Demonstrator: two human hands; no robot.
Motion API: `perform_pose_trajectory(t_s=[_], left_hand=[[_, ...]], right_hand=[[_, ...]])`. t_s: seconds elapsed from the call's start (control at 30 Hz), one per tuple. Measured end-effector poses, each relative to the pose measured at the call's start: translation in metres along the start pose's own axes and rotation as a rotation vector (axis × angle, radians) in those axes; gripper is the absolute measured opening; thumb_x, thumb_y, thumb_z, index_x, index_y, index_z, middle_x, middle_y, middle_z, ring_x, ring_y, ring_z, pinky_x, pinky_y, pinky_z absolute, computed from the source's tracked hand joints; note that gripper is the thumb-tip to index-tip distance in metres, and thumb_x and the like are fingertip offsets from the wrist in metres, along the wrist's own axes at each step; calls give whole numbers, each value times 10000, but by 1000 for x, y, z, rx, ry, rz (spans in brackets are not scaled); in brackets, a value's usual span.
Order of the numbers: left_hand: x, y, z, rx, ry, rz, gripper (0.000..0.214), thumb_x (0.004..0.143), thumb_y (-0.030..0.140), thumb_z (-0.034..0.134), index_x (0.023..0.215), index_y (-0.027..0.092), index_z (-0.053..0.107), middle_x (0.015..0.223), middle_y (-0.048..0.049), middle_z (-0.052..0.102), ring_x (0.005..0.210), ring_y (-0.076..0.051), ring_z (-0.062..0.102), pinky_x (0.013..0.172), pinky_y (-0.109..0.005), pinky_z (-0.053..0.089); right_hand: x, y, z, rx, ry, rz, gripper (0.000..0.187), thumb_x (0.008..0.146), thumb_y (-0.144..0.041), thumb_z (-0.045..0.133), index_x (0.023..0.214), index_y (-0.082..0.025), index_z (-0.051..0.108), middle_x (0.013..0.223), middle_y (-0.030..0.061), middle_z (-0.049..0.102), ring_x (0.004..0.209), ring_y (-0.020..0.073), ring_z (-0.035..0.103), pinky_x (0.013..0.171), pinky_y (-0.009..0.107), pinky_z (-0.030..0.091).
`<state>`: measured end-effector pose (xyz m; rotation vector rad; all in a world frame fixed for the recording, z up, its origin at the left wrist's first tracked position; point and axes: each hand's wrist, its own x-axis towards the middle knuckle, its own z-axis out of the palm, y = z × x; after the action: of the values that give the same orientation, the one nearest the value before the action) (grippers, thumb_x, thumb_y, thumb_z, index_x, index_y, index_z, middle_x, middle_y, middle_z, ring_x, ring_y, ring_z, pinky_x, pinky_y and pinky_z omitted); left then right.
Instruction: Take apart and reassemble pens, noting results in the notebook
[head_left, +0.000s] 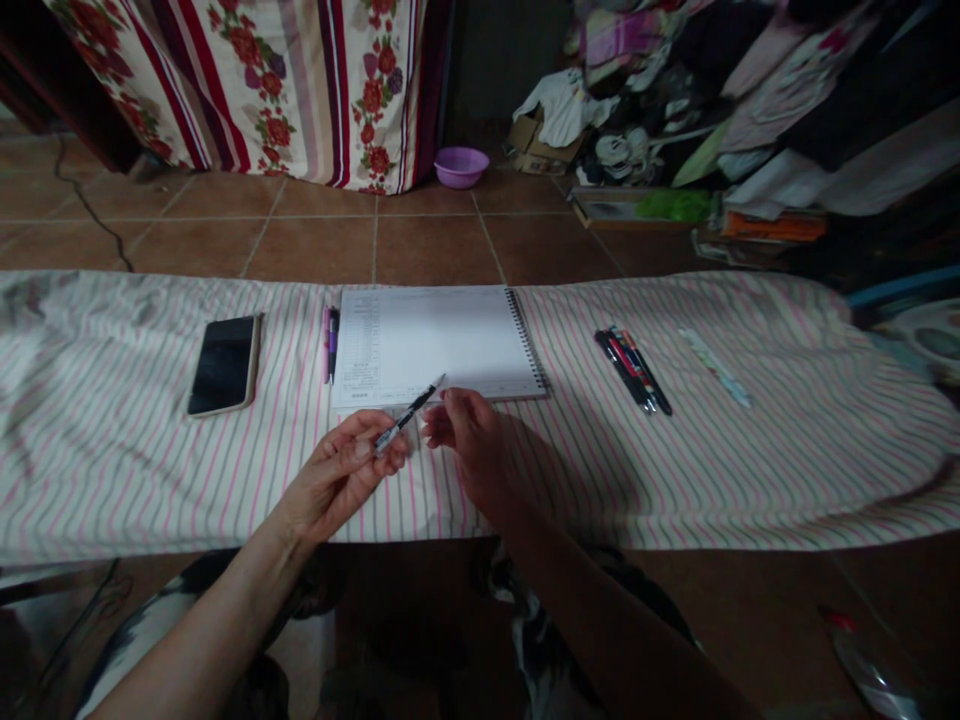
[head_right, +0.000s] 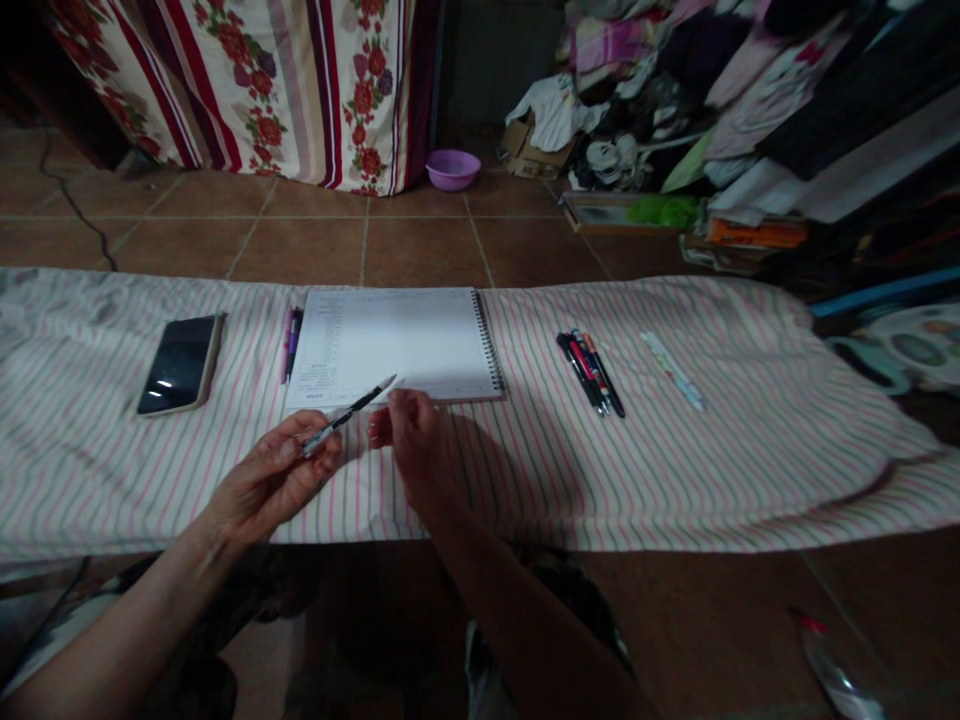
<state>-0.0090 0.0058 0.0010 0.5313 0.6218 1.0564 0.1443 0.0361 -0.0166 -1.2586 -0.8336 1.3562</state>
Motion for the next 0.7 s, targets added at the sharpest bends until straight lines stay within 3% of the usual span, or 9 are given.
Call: perform_pose_trajectory(t_s=[0.17, 0.33, 0.5, 0.7], left_hand=[[3, -1, 0, -15, 29, 38, 233, 696, 198, 710, 909, 135, 637, 804, -55, 669, 777, -123, 609, 753, -210, 466], [3, -1, 2, 46, -7, 29, 242, 706, 211, 704, 925, 143, 625, 821, -58, 660, 754, -123, 592, 731, -224, 450], [3, -3, 8, 110, -65, 29, 230, 718, 214, 697, 928, 160, 621, 829, -46, 640, 759, -120, 568, 716, -229, 414], [7, -7, 15, 155, -119, 14, 244, 706, 230, 707, 922, 168, 612, 800, -35, 617, 730, -121, 541, 695, -246, 384]], right_hand=[[-4, 2, -1, -387, -3, -317, 235, 834, -307, 486, 1040, -194, 495, 709, -9, 621, 583, 114, 592, 509, 220, 475], [-8, -1, -1, -718, -69, -633, 262, 839, -198, 465, 1082, -206, 564, 858, 39, 646, 727, 140, 605, 669, 261, 481], [-4, -5, -6, -913, -103, -746, 299, 861, -188, 405, 1123, -195, 550, 912, 73, 640, 789, 172, 597, 729, 297, 469], [0, -8, -12, -948, -122, -762, 254, 863, -168, 386, 1051, -184, 555, 869, 74, 638, 751, 178, 585, 673, 299, 458]])
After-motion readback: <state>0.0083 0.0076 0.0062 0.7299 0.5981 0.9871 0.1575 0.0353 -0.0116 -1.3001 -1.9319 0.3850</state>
